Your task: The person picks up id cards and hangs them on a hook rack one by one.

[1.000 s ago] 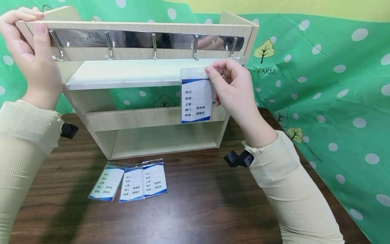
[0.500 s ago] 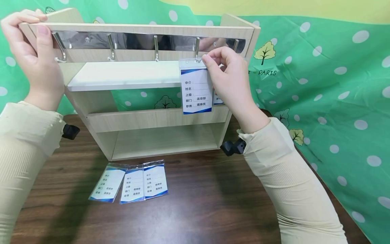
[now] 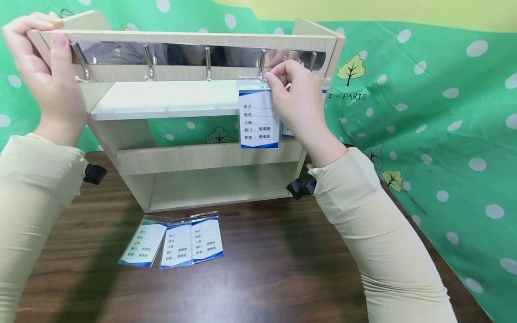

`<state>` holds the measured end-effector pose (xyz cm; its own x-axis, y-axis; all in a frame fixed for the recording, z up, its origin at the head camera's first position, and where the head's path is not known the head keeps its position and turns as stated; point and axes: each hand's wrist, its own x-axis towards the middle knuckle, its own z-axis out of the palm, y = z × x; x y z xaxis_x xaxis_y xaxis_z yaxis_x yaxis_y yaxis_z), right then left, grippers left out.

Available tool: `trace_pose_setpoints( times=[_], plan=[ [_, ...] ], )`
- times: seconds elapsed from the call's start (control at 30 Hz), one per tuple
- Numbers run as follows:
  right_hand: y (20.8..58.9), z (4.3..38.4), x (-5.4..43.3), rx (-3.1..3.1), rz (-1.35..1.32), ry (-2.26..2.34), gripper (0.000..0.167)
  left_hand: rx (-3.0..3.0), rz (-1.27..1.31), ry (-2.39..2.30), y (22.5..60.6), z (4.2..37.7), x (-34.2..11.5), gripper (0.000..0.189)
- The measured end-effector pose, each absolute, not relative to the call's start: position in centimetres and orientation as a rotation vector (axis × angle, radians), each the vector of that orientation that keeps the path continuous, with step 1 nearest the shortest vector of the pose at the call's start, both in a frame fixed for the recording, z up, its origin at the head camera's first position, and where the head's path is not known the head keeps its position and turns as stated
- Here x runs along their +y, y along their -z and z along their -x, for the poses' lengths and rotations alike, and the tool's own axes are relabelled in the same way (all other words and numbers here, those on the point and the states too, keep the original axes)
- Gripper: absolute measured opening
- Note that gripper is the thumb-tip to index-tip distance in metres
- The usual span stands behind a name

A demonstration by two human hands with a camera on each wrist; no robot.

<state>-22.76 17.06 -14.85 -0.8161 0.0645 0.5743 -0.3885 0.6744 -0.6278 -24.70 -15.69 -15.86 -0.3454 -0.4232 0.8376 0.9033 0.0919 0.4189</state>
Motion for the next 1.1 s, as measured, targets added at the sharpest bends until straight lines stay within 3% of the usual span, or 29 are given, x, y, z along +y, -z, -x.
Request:
trace_pose_setpoints(
  times=[0.7, 1.1],
  plan=[
    [15.5, 21.6, 18.4, -2.186, -0.296, -1.234, 0.02, -1.3, 0.518, 1.486, 16.0, 24.8, -15.6, 0.012],
    [17.2, 20.1, 19.1, -2.049, -0.397, -1.405, 0.01, -1.305, 0.513, 1.472, 15.8, 24.8, -15.8, 0.012]
  ],
)
